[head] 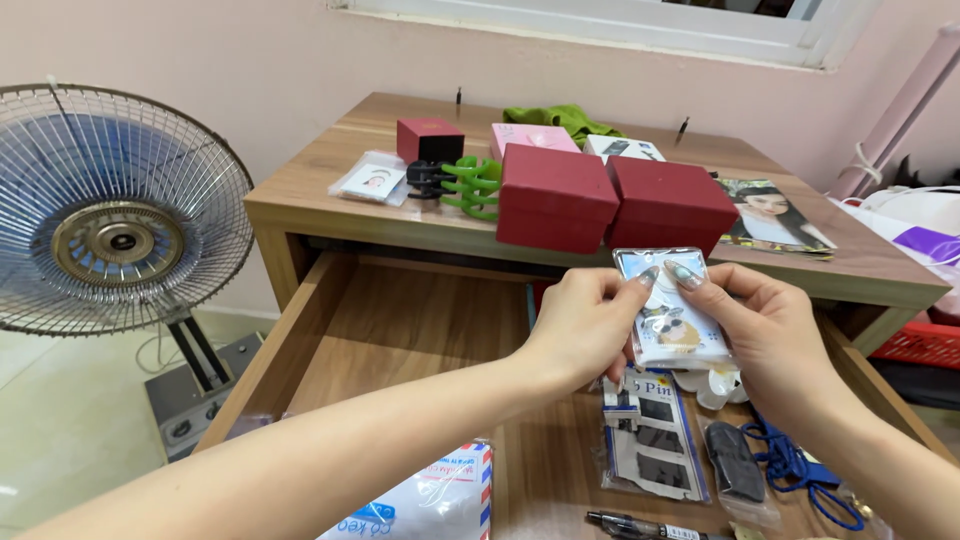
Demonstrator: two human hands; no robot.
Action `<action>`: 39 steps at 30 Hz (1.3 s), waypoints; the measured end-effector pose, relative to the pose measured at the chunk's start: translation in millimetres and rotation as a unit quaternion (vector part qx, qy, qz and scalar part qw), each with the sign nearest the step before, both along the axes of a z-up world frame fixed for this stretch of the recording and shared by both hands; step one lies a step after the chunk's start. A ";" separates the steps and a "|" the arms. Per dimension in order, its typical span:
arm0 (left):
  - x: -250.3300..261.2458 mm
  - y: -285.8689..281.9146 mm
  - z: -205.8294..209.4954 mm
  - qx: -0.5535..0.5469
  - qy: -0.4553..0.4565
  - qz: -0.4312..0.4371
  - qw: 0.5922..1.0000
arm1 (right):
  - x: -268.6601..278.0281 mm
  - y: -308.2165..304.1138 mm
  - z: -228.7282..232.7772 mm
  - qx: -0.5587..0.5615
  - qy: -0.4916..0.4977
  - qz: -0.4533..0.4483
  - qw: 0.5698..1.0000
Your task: The person removes various items from a wooden drawer, including a small plastic bag, a pen, a key, a blue lanyard, artificial flowers, a packaged black item, a small box, and red boxes. They place these items on the desk surface and then return them into the drawer in a more organized arrangement.
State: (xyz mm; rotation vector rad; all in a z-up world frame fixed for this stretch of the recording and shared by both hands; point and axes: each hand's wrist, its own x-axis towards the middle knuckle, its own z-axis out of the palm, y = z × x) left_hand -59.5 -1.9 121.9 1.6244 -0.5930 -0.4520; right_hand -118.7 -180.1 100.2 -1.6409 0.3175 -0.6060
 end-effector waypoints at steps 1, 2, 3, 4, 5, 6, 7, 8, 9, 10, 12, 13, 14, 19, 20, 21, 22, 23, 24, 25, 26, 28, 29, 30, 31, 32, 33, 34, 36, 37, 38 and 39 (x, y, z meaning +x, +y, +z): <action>-0.2 2.9 -3.6 0.001 0.002 0.001 1.000 | 2.6 -4.1 -6.7 0.001 0.002 0.001 1.000; -0.7 5.7 -7.2 0.006 0.003 -0.002 1.000 | 4.6 -8.3 -13.3 -0.011 0.005 0.011 1.000; -1.3 8.4 -10.6 0.011 0.003 -0.005 1.000 | 6.5 -12.5 -19.7 -0.022 0.008 0.020 1.000; -1.2 9.3 -15.9 0.011 0.005 -0.004 1.000 | 6.9 -13.5 -24.0 -0.021 0.009 0.021 1.000; -1.2 10.1 -20.9 0.006 0.013 -0.001 1.000 | 7.2 -14.5 -28.0 -0.037 0.017 0.026 0.999; -1.0 10.8 -25.7 0.000 0.021 0.003 1.000 | 7.7 -15.7 -31.8 -0.052 0.024 0.031 0.998; -0.5 12.5 -29.3 0.000 0.022 0.003 1.000 | 7.3 -13.7 -33.4 -0.052 0.025 0.031 0.998; 0.0 13.9 -32.9 0.007 0.020 -0.003 1.000 | 6.9 -11.9 -34.7 -0.058 0.036 0.034 0.997; 0.5 15.2 -36.4 0.015 0.018 -0.009 1.000 | 6.4 -10.3 -36.0 -0.064 0.047 0.037 0.996; 1.3 16.1 -38.8 0.015 0.019 -0.009 1.000 | 6.9 -10.5 -37.4 -0.064 0.048 0.038 0.996; 2.8 17.1 -43.4 0.025 0.016 -0.018 0.999 | 7.3 -11.6 -39.8 -0.071 0.086 0.028 0.993; 4.2 17.5 -46.1 0.025 0.016 -0.018 0.999 | 6.8 -9.2 -37.9 -0.071 0.086 0.028 0.993; 5.3 17.7 -49.0 0.031 0.015 -0.018 0.999 | 5.9 -6.9 -36.0 -0.073 0.111 0.030 0.991; 11.8 14.6 -60.2 0.038 0.010 -0.010 0.999 | 6.1 -7.5 -35.0 -0.087 0.138 0.052 0.985; 13.3 14.6 -61.4 0.043 -0.002 -0.015 0.999 | 5.5 -5.1 -32.2 -0.089 0.155 0.048 0.983; 14.9 14.6 -62.5 0.048 -0.014 -0.020 0.999 | 5.0 -2.7 -29.4 -0.090 0.172 0.045 0.980; 16.8 15.0 -61.7 0.048 -0.013 -0.020 0.999 | 6.2 -4.3 -31.2 -0.090 0.173 0.045 0.980; 18.8 15.5 -61.0 0.068 -0.006 -0.029 0.997 | 7.4 -5.8 -33.0 -0.093 0.183 0.041 0.978; 20.7 15.9 -60.3 0.087 0.001 -0.038 0.995 | 8.4 -7.4 -34.9 -0.097 0.193 0.037 0.976; 26.2 15.7 -60.1 0.087 0.003 -0.039 0.995 | 8.0 -4.8 -33.1 -0.096 0.194 0.036 0.975; 31.3 15.8 -60.3 0.124 0.014 -0.079 0.989 | 7.5 -2.2 -31.5 -0.108 0.234 0.037 0.966; 45.7 13.9 -65.0 0.160 0.027 -0.119 0.980 | 5.9 7.4 -25.8 -0.120 0.274 0.037 0.954; 54.8 11.9 -69.5 0.171 0.041 -0.163 0.971 | 4.7 14.5 -21.8 -0.134 0.280 0.058 0.949; 63.6 10.7 -74.3 0.181 0.056 -0.206 0.960 | 3.6 21.9 -18.1 -0.147 0.286 0.081 0.944; 62.7 16.0 -72.1 0.181 0.058 -0.205 0.960 | 2.8 20.4 -24.5 -0.147 0.287 0.082 0.943; 62.5 21.9 -68.9 0.174 0.064 -0.210 0.960 | 3.0 19.4 -30.3 -0.147 0.274 0.095 0.946; 62.2 27.8 -65.5 0.167 0.070 -0.216 0.959 | 3.0 18.4 -36.0 -0.147 0.261 0.107 0.948; 67.2 28.9 -67.5 0.168 0.071 -0.214 0.960 | 2.1 17.9 -38.3 -0.147 0.262 0.108 0.948; 76.9 29.0 -71.2 0.215 0.103 -0.240 0.941 | -0.6 15.7 -42.3 -0.219 0.278 0.175 0.919; 78.4 31.0 -71.2 0.215 0.103 -0.240 0.941 | 0.5 16.0 -45.1 -0.219 0.278 0.175 0.919; 79.8 33.0 -71.4 0.233 0.116 -0.243 0.935 | 1.3 16.3 -47.9 -0.252 0.272 0.198 0.907; 81.1 35.0 -71.6 0.250 0.130 -0.245 0.928 | 2.2 16.7 -50.7 -0.286 0.265 0.220 0.894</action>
